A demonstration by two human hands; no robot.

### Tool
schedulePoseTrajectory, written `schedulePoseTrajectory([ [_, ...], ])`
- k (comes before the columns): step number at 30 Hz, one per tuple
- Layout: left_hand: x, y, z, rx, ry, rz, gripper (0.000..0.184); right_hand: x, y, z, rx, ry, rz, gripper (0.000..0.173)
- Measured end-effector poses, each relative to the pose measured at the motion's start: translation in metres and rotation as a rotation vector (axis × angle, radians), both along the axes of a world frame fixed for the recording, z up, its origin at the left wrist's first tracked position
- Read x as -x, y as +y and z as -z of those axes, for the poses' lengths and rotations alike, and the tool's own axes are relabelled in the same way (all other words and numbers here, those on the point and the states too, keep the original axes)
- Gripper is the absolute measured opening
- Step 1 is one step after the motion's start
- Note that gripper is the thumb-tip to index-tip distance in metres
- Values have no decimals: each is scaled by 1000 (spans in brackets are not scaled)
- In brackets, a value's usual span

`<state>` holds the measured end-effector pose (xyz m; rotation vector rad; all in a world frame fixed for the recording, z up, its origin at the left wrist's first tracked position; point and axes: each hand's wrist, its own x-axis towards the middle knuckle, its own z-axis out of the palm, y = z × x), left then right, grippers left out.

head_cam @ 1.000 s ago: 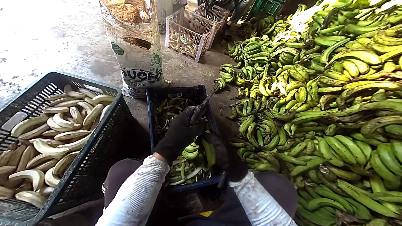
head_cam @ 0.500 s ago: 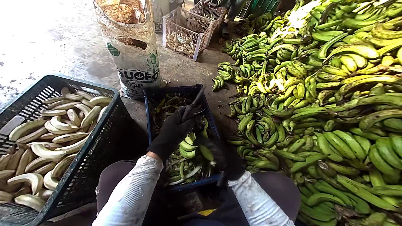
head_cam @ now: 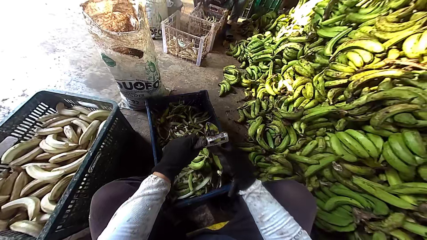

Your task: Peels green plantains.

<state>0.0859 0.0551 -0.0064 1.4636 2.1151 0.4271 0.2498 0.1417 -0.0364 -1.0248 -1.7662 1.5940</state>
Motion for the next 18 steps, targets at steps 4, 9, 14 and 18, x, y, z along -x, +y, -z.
schedulePoseTrajectory([
  [4, 14, 3, 16, 57, -62, -61, 36, -7, 3, 6, 7, -4, -89, 54],
  [9, 47, -9, 42, 170, -235, -255, 52, -13, 5, -7, 20, 154, 14, 50],
  [14, 7, -26, 40, -196, -619, -306, 60, -12, 34, -2, 73, 296, 135, 46],
  [18, -42, -28, 49, -465, -892, -225, 66, -7, 41, -8, 24, 350, 250, 51],
])
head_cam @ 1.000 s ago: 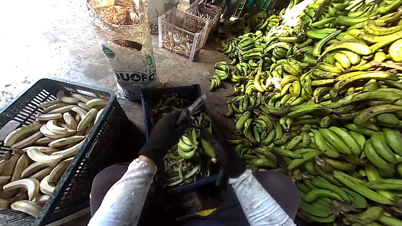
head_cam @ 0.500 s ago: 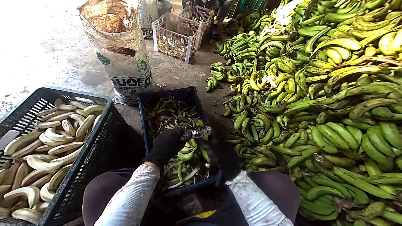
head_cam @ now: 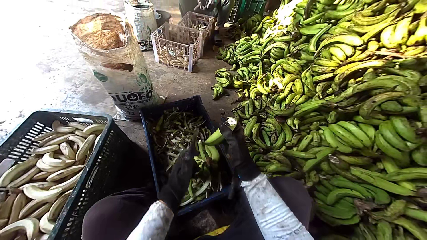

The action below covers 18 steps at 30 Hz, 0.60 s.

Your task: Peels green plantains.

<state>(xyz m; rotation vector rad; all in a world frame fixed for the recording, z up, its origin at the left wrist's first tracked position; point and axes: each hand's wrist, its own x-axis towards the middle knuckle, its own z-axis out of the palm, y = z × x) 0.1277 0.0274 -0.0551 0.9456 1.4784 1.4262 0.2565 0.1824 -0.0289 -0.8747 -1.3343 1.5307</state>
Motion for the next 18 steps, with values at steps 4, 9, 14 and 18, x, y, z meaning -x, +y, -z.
schedulePoseTrajectory([
  [4, -31, 6, -7, -152, -197, 15, 57, 5, -1, -6, -32, 28, 57, 58],
  [9, -37, 13, -53, -347, -258, -66, 56, 9, -1, -16, -46, 93, 35, 56],
  [14, -25, 7, 15, 233, -231, -11, 68, 8, 14, -42, 23, 343, -195, 41],
  [18, -26, 1, -3, 17, -172, 105, 62, -6, 27, -43, 232, 357, -252, 33],
])
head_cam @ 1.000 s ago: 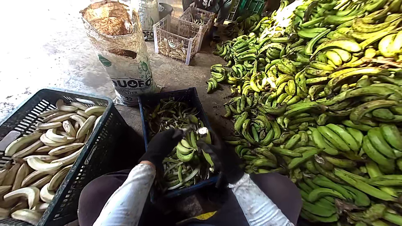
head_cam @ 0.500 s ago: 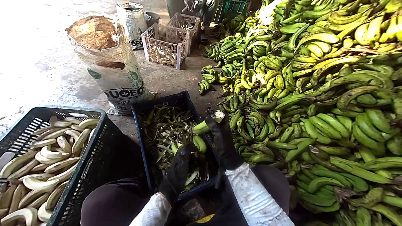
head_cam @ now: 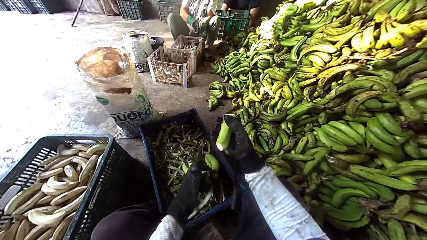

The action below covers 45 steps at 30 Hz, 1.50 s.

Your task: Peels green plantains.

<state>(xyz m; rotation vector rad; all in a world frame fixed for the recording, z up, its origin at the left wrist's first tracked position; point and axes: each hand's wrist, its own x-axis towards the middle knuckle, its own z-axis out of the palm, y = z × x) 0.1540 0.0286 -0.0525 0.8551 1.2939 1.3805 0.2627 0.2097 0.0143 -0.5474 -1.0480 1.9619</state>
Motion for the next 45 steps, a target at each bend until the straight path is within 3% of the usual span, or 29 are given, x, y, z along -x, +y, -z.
schedulePoseTrajectory([
  [7, -15, -3, -17, -113, 57, 135, 57, 0, 5, 20, 19, -99, 25, 37],
  [13, -19, -1, -19, -91, 105, 92, 52, 1, 3, 24, 11, -115, 25, 39],
  [17, -3, 1, -28, -142, 502, -75, 52, -3, 2, 26, 12, -124, 14, 38],
  [22, 25, 6, -42, -97, 992, -8, 66, -7, 1, 34, 53, -65, -65, 35],
  [26, 26, 9, -45, -37, 1102, 59, 68, -8, -8, 40, -6, -141, -79, 35],
  [30, 39, 23, -43, 74, 1168, -33, 51, 2, -29, 43, -47, -188, -114, 42],
  [33, 68, 35, -50, 190, 1063, -263, 38, 12, -40, 46, 65, -138, -234, 45],
  [36, 85, 29, -57, 157, 841, -402, 48, 12, -37, 48, 138, -39, -223, 51],
  [42, 29, 16, -39, -68, 555, -146, 49, 14, -11, 50, -140, 93, 103, 30],
  [45, 3, 8, -37, -97, 543, -130, 53, 20, -11, 44, -190, 84, 288, 27],
])
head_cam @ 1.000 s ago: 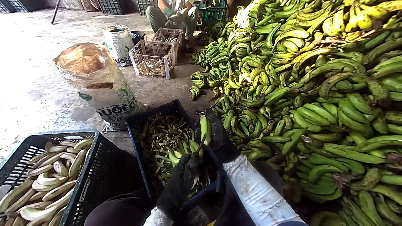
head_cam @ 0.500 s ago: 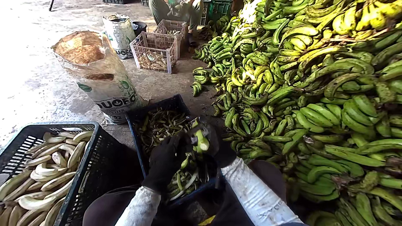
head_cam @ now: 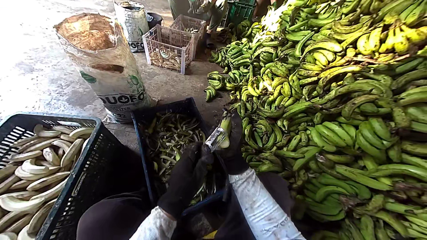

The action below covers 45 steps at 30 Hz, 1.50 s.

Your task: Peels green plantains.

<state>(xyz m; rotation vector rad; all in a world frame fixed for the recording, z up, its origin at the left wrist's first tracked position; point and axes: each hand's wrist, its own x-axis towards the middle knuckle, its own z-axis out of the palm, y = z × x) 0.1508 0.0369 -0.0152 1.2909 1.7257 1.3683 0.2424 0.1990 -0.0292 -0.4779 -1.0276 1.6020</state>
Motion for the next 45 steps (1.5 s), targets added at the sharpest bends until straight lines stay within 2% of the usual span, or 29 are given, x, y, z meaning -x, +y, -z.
schedulePoseTrajectory([
  [3, -2, -2, 4, -39, 88, -39, 60, 6, -1, -4, 4, -69, 98, 30],
  [6, 8, 0, 8, -16, 173, -51, 59, 1, -1, 4, -183, -247, 33, 34],
  [9, 33, 11, 15, 36, 240, -109, 56, -5, -10, 10, -169, -220, -332, 28],
  [12, 68, 20, 10, 178, 163, -243, 47, -3, -27, 2, 121, -207, -682, 33],
  [13, 75, 19, 6, 190, 150, -286, 46, -3, -29, 0, 180, -206, -715, 38],
  [18, 63, 12, -1, 189, 90, -209, 48, -7, -14, 0, 170, -195, -387, 32],
  [22, 38, 13, 12, 106, 7, -149, 48, -4, -10, -12, 250, -45, -310, 32],
  [25, 24, 10, 18, -53, 180, -90, 58, 3, -10, -15, 329, 127, -290, 33],
  [27, 20, 8, 20, -115, 337, -124, 60, 5, -10, -14, 373, 217, -273, 37],
  [30, 18, 6, 19, -122, 513, -183, 60, 5, -7, -5, 370, 291, -262, 41],
  [33, 17, 4, 19, -133, 575, -231, 58, 6, -6, 1, 398, 362, -273, 43],
  [37, 21, 5, 20, -89, 552, -193, 57, 6, -9, 2, 357, 319, -249, 42],
  [40, 28, 6, 23, -43, 492, -100, 57, 0, -4, 6, 356, 286, -375, 42],
  [45, 36, 9, 20, 56, 444, -79, 54, -3, -15, 3, 185, 85, -436, 37],
])
